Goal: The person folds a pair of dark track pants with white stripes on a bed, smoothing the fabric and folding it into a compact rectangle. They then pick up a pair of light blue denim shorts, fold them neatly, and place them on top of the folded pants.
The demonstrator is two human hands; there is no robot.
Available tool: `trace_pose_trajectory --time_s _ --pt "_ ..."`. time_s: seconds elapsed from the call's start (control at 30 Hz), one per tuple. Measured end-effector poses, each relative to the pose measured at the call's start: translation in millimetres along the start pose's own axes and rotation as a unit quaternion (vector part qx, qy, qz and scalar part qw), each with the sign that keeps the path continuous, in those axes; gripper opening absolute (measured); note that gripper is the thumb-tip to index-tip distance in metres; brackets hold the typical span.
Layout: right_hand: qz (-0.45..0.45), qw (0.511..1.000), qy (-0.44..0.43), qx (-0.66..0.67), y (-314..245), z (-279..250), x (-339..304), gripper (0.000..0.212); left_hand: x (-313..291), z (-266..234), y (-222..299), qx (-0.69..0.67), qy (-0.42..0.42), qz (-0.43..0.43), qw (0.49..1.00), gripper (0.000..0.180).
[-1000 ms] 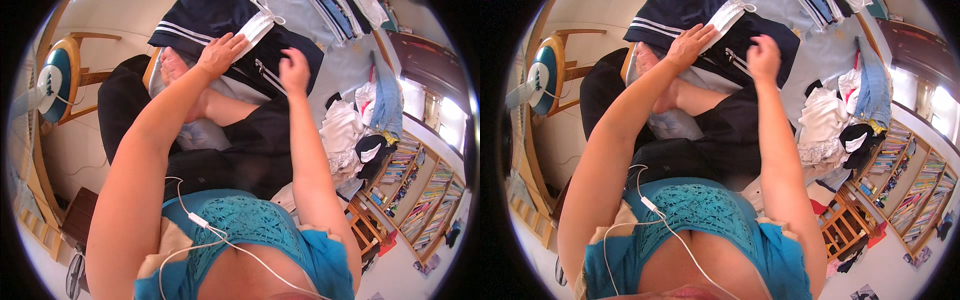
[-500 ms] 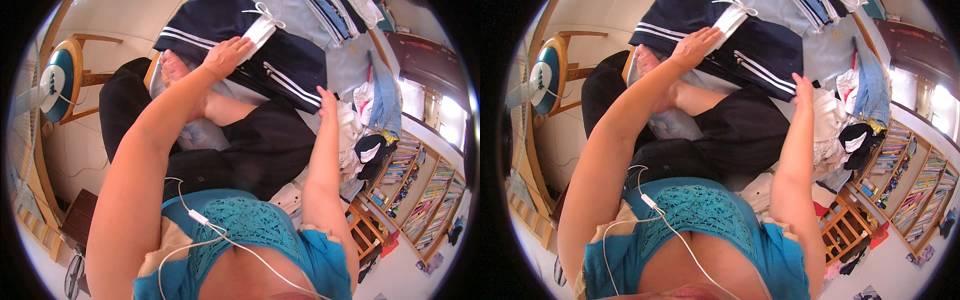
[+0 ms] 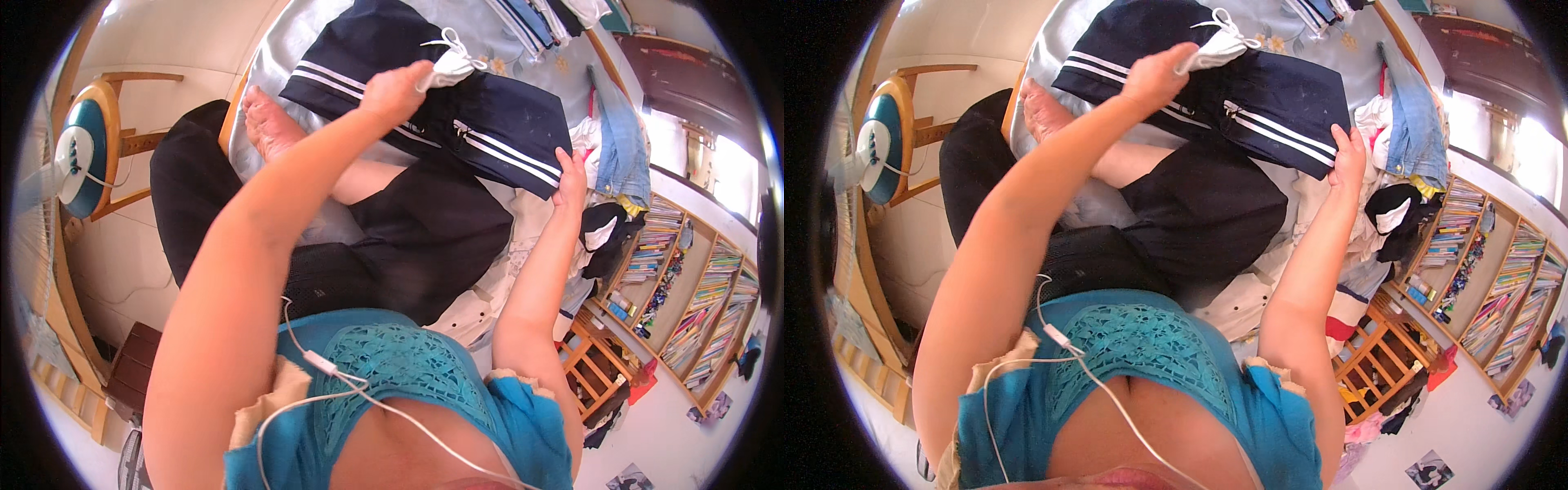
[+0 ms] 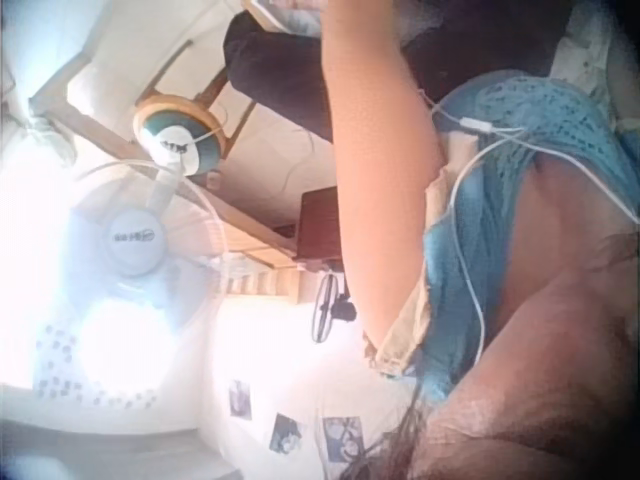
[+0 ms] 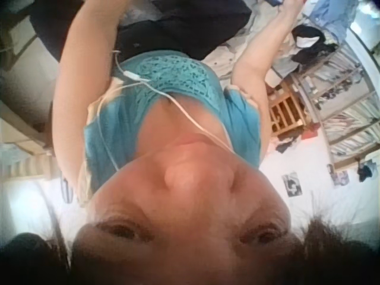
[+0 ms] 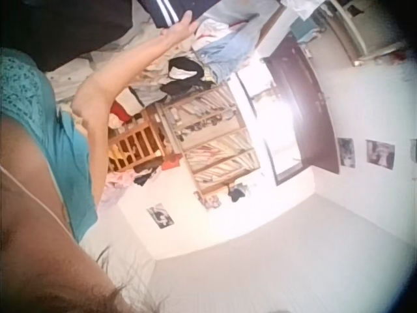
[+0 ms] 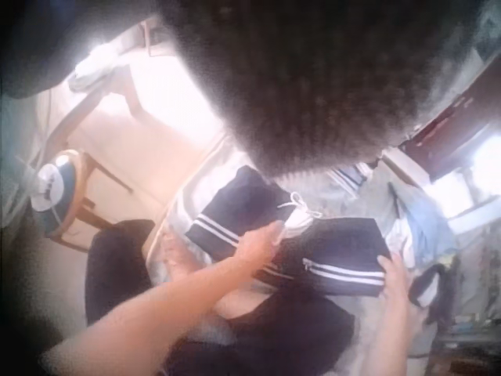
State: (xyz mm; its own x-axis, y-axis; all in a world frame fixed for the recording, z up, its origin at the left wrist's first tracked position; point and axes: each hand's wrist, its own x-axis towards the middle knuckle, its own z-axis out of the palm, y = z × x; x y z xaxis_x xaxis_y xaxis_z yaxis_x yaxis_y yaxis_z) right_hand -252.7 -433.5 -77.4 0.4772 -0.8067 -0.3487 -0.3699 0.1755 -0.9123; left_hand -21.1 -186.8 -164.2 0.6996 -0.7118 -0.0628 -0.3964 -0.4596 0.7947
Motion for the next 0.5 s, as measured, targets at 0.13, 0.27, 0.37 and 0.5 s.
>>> trace_pose_trajectory --time_s 0.13,0.27,0.37,0.5 --pt "-0.003 0.999 0.037 0.018 22.4 -12.6 10.9 0.03 10.5 -55.7 -5.0 -0.034 0.18 0.14 0.973 0.04" --pt "0.015 0.999 0.03 0.031 23.2 -12.7 6.5 0.057 4.6 -108.5 43.8 0.02 0.182 0.157 0.97 0.034" --pt "0.011 0.999 0.003 0.053 21.3 -11.9 4.9 0.036 4.5 -71.7 36.4 0.06 0.261 0.291 0.919 0.039" --pt "-0.004 0.998 0.014 0.061 13.9 -1.9 -2.6 0.025 -21.2 16.7 7.5 0.255 -0.016 0.256 0.932 0.063"
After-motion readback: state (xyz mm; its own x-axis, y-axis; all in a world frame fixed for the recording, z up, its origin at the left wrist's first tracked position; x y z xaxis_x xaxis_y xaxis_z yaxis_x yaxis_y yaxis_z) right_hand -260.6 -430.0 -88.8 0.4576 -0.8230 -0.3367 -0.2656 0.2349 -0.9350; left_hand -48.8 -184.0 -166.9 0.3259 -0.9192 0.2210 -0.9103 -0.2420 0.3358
